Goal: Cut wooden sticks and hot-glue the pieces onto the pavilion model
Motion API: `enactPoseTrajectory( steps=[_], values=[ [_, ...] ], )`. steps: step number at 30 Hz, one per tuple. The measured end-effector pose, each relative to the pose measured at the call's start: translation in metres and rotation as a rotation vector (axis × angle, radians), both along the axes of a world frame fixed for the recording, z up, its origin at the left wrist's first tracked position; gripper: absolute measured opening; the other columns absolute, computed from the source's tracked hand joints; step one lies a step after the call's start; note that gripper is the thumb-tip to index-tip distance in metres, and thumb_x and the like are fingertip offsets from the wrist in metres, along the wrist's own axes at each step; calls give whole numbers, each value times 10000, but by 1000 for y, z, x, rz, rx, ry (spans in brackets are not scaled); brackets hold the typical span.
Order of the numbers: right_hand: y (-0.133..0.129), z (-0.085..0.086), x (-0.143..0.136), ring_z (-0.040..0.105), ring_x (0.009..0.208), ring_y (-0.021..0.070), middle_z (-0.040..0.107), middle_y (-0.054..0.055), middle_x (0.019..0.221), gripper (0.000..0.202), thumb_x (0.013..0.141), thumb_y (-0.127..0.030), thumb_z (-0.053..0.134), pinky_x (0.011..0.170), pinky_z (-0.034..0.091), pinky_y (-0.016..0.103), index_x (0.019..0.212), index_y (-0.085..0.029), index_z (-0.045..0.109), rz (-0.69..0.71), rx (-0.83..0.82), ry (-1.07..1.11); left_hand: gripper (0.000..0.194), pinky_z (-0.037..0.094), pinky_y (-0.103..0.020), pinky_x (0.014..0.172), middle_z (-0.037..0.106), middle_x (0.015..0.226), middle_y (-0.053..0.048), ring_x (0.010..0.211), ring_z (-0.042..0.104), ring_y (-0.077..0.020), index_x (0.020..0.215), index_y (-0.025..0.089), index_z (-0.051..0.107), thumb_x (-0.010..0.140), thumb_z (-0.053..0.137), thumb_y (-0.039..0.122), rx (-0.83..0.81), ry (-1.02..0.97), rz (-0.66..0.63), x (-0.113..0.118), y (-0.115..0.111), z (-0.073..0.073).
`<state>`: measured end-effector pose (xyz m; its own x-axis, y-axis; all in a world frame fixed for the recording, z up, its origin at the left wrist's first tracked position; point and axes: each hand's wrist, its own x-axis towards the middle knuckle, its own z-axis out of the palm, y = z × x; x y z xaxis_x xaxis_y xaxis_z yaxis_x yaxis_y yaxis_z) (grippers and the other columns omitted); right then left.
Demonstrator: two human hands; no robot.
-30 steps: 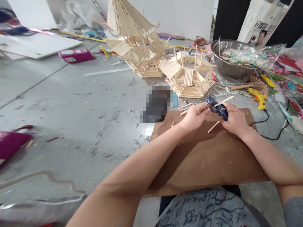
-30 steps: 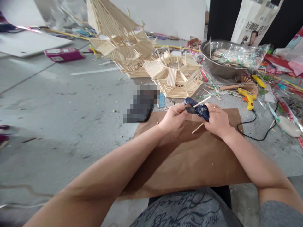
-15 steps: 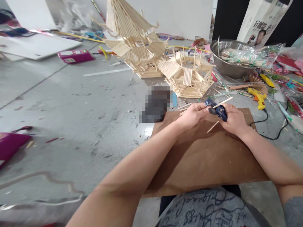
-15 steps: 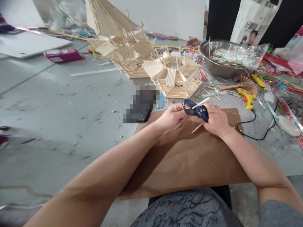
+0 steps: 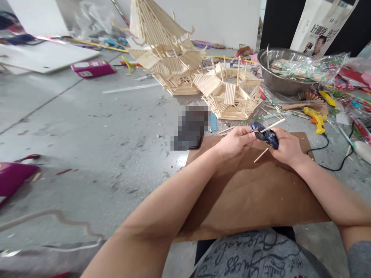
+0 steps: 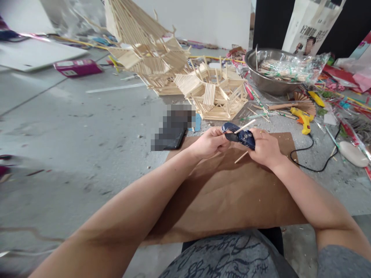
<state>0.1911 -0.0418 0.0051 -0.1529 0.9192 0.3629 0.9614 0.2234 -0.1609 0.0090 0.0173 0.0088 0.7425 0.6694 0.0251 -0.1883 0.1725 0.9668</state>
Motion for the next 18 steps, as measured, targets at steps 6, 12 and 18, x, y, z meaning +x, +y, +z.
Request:
enactPoseTrajectory(
  steps=[6, 12, 18],
  values=[
    [1, 4, -1, 610, 816, 244, 660, 94, 877, 344, 672, -291, 495, 676, 458, 341, 1001, -188, 495, -18, -33, -18, 408, 134, -195, 378, 273, 414, 91, 361, 220, -21, 661, 141, 505, 652, 608, 536, 51, 2, -7, 0, -1, 3],
    [1, 6, -2, 610, 796, 254, 656, 83, 839, 335, 666, -290, 493, 644, 456, 347, 988, -197, 494, -53, -92, -39, 414, 128, -201, 386, 269, 427, 88, 376, 206, -22, 648, 141, 502, 645, 611, 540, 82, -7, 69, 2, -2, 3],
    [6, 2, 1, 533, 1009, 272, 580, 121, 1096, 492, 668, -226, 480, 816, 428, 424, 1154, -192, 414, 70, -15, 30, 371, 188, -202, 419, 357, 482, 73, 427, 265, -29, 663, 149, 498, 625, 647, 487, 165, -20, 210, 8, -6, 3]
  ],
)
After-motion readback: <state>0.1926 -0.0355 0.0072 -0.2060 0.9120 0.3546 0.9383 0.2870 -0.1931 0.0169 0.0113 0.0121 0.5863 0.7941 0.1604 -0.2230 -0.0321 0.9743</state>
